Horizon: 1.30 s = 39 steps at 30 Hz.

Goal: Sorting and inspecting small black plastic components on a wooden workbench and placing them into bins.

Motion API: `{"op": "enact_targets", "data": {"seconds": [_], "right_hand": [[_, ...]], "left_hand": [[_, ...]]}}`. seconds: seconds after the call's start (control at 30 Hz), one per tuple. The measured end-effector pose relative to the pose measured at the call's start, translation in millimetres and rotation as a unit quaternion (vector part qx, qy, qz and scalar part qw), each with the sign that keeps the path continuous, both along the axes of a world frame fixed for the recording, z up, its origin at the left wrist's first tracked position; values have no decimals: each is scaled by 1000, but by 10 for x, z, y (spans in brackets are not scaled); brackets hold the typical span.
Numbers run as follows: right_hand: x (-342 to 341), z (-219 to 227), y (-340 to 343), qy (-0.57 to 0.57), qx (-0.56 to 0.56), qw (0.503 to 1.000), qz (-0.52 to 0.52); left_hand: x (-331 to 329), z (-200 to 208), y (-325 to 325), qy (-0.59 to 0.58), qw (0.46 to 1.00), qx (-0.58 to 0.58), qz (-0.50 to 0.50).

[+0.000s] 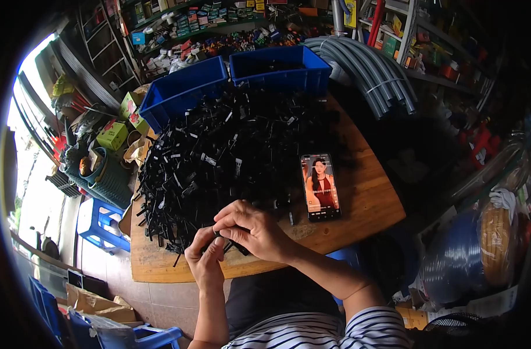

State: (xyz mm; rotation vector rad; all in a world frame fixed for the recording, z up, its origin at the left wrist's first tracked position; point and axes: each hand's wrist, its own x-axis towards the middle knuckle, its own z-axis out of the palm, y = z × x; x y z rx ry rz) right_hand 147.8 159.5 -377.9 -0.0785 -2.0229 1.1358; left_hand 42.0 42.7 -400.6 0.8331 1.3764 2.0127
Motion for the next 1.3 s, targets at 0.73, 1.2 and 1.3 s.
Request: {"op": "enact_targets", "data": {"seconds": [0.73,1.2,1.3], "right_hand": [[66,119,-111,-102,473,865,-135],[-242,247,138,-165,379,905,-102],[-516,154,496,-154,452,867,-142]], "left_hand": [[-124,71,-38,-201,976,-37,-74],[-232,-15,-11,-231,970,73,-4],[-470,-82,-60,-376,891,207,-146]]}}
